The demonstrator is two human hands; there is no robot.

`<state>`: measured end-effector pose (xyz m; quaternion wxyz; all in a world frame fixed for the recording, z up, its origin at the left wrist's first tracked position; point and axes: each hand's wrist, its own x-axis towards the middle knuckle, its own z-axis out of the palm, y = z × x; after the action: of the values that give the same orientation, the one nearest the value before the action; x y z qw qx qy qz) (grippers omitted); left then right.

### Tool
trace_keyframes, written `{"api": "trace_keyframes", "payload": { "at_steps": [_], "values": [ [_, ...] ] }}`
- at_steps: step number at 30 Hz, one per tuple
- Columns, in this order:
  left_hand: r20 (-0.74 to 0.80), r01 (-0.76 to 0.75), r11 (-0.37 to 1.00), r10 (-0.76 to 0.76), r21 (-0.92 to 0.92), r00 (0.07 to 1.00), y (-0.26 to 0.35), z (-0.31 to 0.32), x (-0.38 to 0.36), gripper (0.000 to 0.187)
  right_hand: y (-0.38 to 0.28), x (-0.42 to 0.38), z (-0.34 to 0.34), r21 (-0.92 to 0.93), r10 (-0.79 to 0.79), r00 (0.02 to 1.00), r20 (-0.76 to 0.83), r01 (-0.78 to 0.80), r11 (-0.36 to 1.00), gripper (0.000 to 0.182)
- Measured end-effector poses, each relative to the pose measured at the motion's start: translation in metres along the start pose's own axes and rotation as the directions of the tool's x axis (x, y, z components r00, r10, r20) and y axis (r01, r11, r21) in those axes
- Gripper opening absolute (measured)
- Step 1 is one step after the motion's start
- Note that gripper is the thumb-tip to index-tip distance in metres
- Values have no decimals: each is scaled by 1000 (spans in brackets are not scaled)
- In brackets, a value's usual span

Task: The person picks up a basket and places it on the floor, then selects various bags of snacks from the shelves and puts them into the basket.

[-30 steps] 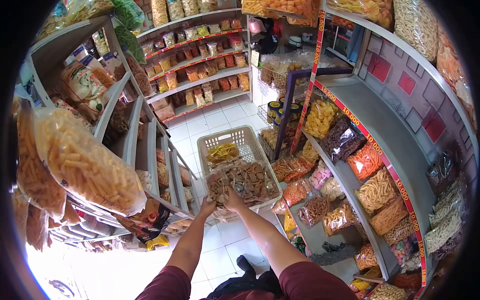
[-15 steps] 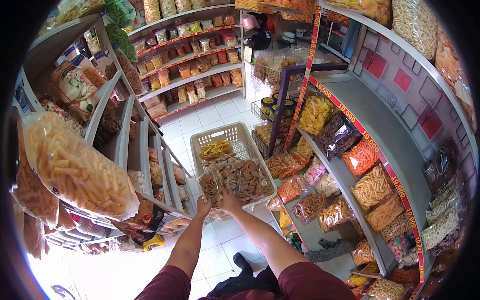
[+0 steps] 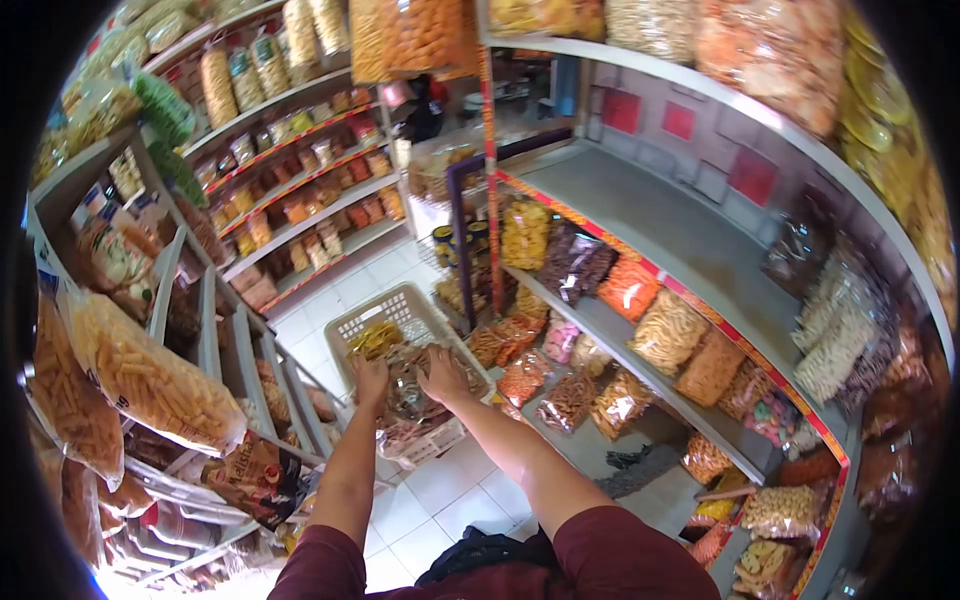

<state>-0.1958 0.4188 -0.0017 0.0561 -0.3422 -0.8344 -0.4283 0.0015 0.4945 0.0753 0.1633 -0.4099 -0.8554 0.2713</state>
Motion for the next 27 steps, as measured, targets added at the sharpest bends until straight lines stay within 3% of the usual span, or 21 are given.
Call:
{"api": "trace_keyframes", "payload": {
  "at_steps": [4,7,9,11,12,13,16,21,22,27],
  "values": [
    [13,-235,961,240,-148,971,118,29,38,62,33,2,-102,59,-97,903,-418,133,989,42],
    [-45,-429,869,432,-248,901,229,44,47,54,64,0,-197,-22,-241,691,-682,310,951,29],
    [-16,-485,812,508,-324,861,314,45,42,50,80,-16,-269,-160,-286,568,-772,261,952,25],
    [-94,-610,708,622,-356,777,388,54,34,49,96,-39,-341,-197,-293,501,-814,236,951,23],
    [-160,-659,646,656,-385,737,423,63,27,48,113,-45,-368,-276,-320,409,-855,164,947,23],
    [-89,-614,636,657,-467,749,461,52,11,48,121,-62,-401,-304,-338,368,-866,149,941,22],
    [-90,-661,538,736,-523,671,546,77,-16,47,166,-99,-475,-257,-243,254,-936,-23,966,29],
    [-42,-661,397,838,-637,544,650,126,-71,47,256,-144,-544,8,8,-2,-1000,-273,962,47],
    [8,-613,402,841,-680,542,665,141,-80,49,279,-144,-551,100,99,-16,-995,-224,969,57],
    [412,-272,551,803,-789,431,721,211,-133,70,348,-149,-573,269,232,-143,-962,-365,891,74]
  ]
}}
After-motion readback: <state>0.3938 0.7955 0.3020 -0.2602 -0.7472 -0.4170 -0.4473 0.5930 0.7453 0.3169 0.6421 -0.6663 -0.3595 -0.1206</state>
